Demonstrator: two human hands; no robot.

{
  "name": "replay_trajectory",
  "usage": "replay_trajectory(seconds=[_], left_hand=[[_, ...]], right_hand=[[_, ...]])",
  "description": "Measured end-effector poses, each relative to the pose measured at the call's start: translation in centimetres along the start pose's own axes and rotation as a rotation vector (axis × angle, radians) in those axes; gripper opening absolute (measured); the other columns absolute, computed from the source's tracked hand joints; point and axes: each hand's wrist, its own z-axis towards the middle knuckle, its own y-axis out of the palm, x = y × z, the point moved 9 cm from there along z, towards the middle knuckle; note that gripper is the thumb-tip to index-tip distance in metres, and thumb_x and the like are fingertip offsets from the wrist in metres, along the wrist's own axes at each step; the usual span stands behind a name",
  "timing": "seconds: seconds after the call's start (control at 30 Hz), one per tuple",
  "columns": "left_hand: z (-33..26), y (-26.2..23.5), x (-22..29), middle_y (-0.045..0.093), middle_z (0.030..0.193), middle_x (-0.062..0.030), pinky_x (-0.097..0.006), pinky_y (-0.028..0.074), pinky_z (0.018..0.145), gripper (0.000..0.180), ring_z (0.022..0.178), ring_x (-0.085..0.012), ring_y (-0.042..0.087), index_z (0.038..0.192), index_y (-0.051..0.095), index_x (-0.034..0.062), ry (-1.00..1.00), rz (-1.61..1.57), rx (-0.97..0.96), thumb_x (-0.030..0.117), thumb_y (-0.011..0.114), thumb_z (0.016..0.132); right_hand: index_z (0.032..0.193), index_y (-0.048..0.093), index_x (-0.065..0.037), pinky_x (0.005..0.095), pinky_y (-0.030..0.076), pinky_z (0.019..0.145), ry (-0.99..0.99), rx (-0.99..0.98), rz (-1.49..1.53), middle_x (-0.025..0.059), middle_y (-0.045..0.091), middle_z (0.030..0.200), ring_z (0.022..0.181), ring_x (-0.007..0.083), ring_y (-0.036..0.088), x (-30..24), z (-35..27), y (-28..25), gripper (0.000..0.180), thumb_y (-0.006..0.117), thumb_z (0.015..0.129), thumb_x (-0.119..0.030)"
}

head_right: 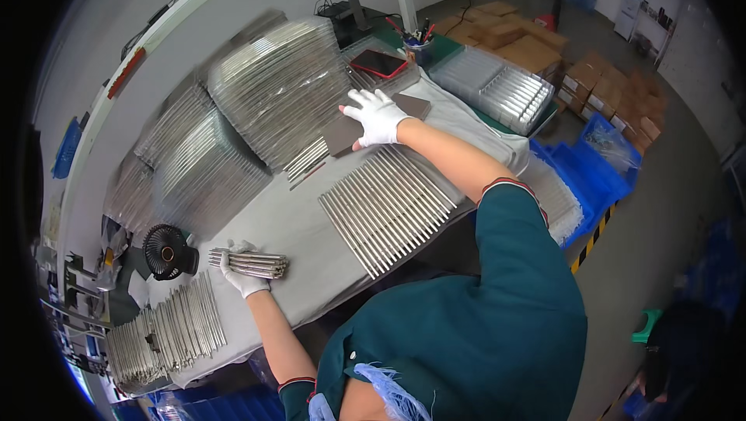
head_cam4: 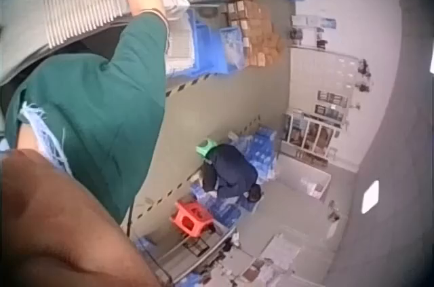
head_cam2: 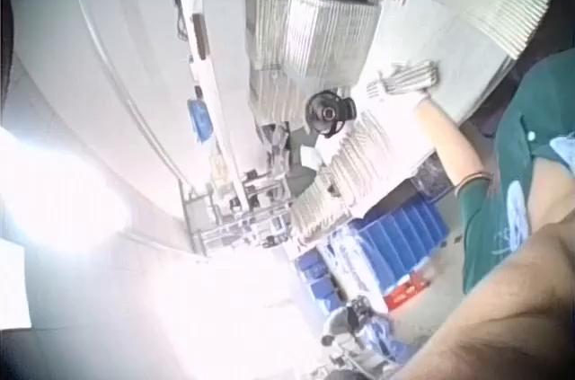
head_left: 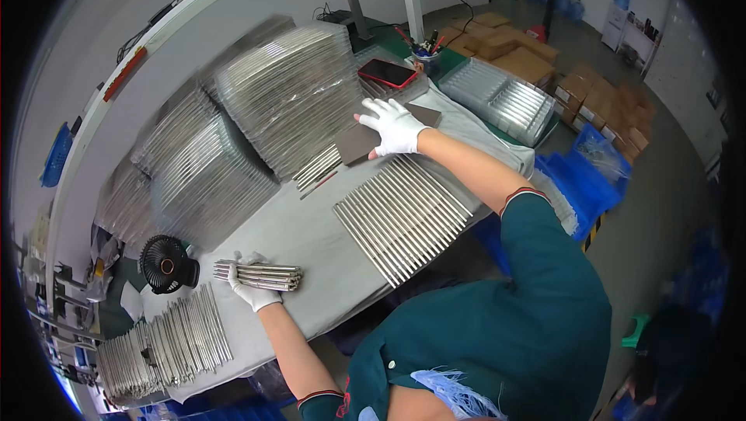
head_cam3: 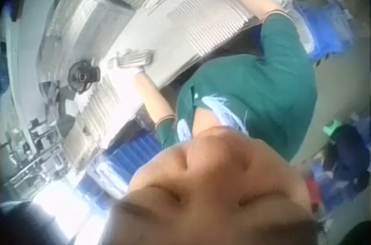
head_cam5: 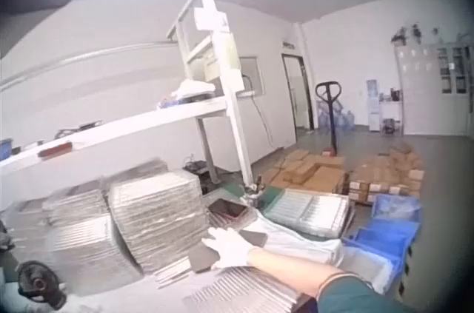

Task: Sorting and stacking metal rods from a tray onto a workbench.

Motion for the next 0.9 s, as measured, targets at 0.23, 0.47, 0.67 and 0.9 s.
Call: replay_trajectory(seconds=[0.23, 0.47, 0.67, 0.9], left_hand=[[-1.1, 1.4, -0.4, 0.05, 0.068, -0.0015, -0.037, 0.041, 0.091, 0.04, 0.059, -0.0125, 0.05, 0.11, 0.045, 0.0027, 0.034, 0.075, 0.116, 0.018, 0.06, 0.076], [-1.3, 1.3, 0.0, 0.047, 0.067, -0.0018, -0.037, 0.043, 0.091, 0.033, 0.059, -0.0129, 0.049, 0.104, 0.048, 0.0016, 0.086, 0.149, 0.195, 0.019, 0.057, 0.078], [-0.8, 0.8, 0.1, 0.048, 0.068, -0.0026, -0.039, 0.041, 0.093, 0.032, 0.059, -0.0127, 0.049, 0.104, 0.047, 0.0009, 0.067, 0.127, 0.152, 0.017, 0.056, 0.079], [-0.8, 0.1, 0.7, 0.049, 0.069, -0.0022, -0.041, 0.042, 0.092, 0.032, 0.061, -0.0137, 0.049, 0.102, 0.049, 0.0013, 0.122, 0.178, 0.22, 0.018, 0.058, 0.077]], right_hand=[[0.111, 0.055, -0.008, 0.0426, 0.032, 0.095, 0.467, 0.279, -0.071, 0.0109, 0.051, 0.118, 0.113, 0.024, 0.045, 10.6, -13.0, -7.3, 0.054, 0.062, 0.07, -0.042], [0.087, 0.063, -0.009, 0.0355, 0.045, 0.078, 0.844, 0.177, -0.071, 0.0091, 0.06, 0.099, 0.092, 0.0263, 0.057, 16.4, -27.9, -9.6, 0.023, 0.063, 0.071, -0.026], [0.086, 0.067, -0.01, 0.0329, 0.043, 0.084, 0.714, 0.112, 0.004, 0.0068, 0.057, 0.112, 0.1, 0.0254, 0.055, 17.4, -28.1, -8.9, 0.017, 0.061, 0.072, -0.017], [0.081, 0.067, -0.006, 0.0317, 0.046, 0.079, 0.643, -0.036, -0.104, 0.01, 0.058, 0.109, 0.089, 0.0274, 0.059, 17.4, -26.4, -9.2, 0.014, 0.062, 0.069, -0.011]])
